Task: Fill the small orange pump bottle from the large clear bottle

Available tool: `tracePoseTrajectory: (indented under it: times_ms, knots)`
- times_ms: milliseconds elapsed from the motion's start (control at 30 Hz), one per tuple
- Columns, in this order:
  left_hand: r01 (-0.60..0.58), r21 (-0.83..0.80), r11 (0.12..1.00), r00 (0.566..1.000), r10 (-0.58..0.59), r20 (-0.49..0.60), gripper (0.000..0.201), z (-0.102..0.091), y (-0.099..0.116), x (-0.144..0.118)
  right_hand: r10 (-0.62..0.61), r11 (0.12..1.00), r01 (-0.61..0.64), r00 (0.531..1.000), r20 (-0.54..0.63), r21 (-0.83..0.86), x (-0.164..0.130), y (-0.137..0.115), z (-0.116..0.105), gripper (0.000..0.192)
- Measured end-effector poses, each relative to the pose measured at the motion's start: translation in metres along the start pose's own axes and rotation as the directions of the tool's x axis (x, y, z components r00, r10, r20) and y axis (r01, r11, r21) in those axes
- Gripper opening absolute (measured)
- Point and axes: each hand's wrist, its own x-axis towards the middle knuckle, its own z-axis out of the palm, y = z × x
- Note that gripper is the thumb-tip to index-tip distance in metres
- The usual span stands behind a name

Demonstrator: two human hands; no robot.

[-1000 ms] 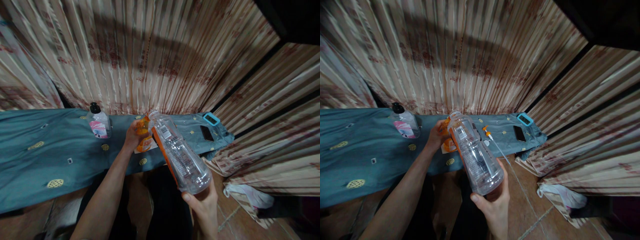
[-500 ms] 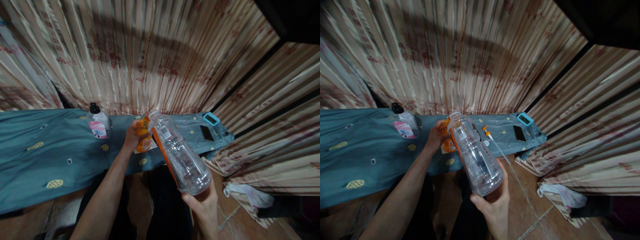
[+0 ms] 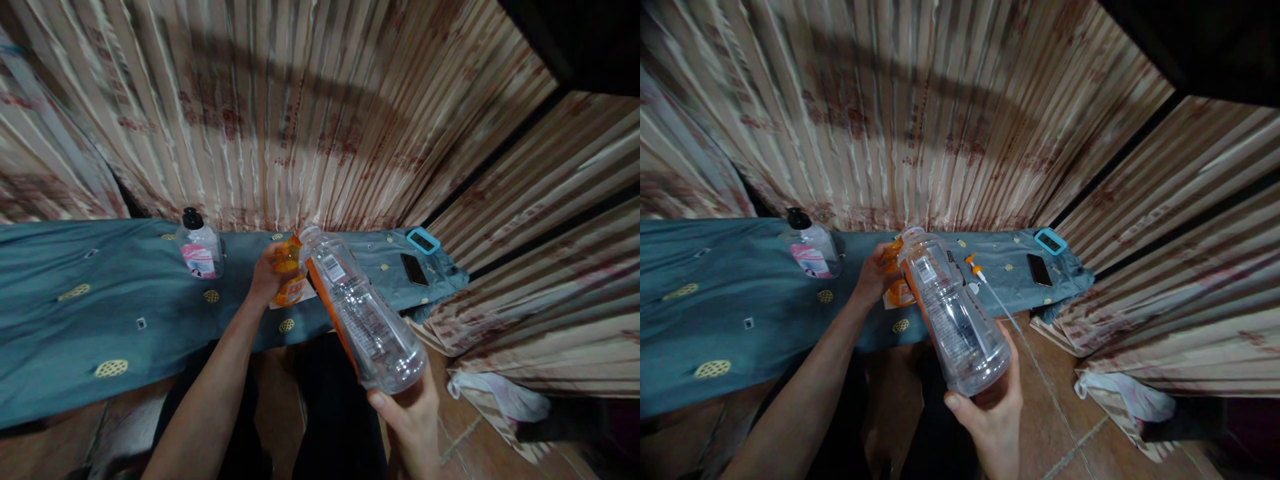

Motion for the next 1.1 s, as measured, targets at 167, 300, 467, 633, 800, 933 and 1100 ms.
tracePoseTrajectory:
  times_ms: [167,300,467,633,800,933,1100]
  knots:
    - [-0.011,0.012,1.000,1.000,0.011,-0.012,0.059,0.000,-0.001,0.000,0.000,1.000,0.000,1.000,0.001,-0.007,0.001,0.005,-0.004,0.099]
    - [-0.010,0.008,1.000,1.000,0.010,-0.027,0.056,0.002,-0.001,-0.001,0.041,0.999,-0.041,0.999,0.028,0.012,0.000,0.007,-0.009,0.100]
    - [0.020,-0.028,0.999,0.999,-0.020,-0.025,0.056,0.001,-0.001,-0.003,0.057,0.998,-0.057,0.998,0.026,0.017,0.001,0.007,-0.010,0.099]
    - [0.017,-0.036,0.999,0.999,-0.018,-0.030,0.058,-0.001,-0.001,-0.004,0.056,0.998,-0.057,0.998,0.036,0.020,0.003,0.007,-0.010,0.098]
    - [0.025,-0.069,0.997,0.999,-0.027,-0.029,0.059,0.000,-0.003,-0.003,0.026,0.999,-0.026,1.000,0.015,0.030,0.001,0.003,-0.009,0.095]
    - [0.041,-0.091,0.995,0.998,-0.045,-0.037,0.059,0.002,-0.003,-0.004,0.056,0.998,-0.056,0.998,-0.003,-0.014,0.002,0.001,-0.009,0.093]
    - [0.066,-0.144,0.987,0.997,-0.071,-0.032,0.061,0.004,-0.001,-0.006,0.053,0.999,-0.053,0.999,0.004,-0.007,0.004,0.008,-0.015,0.098]
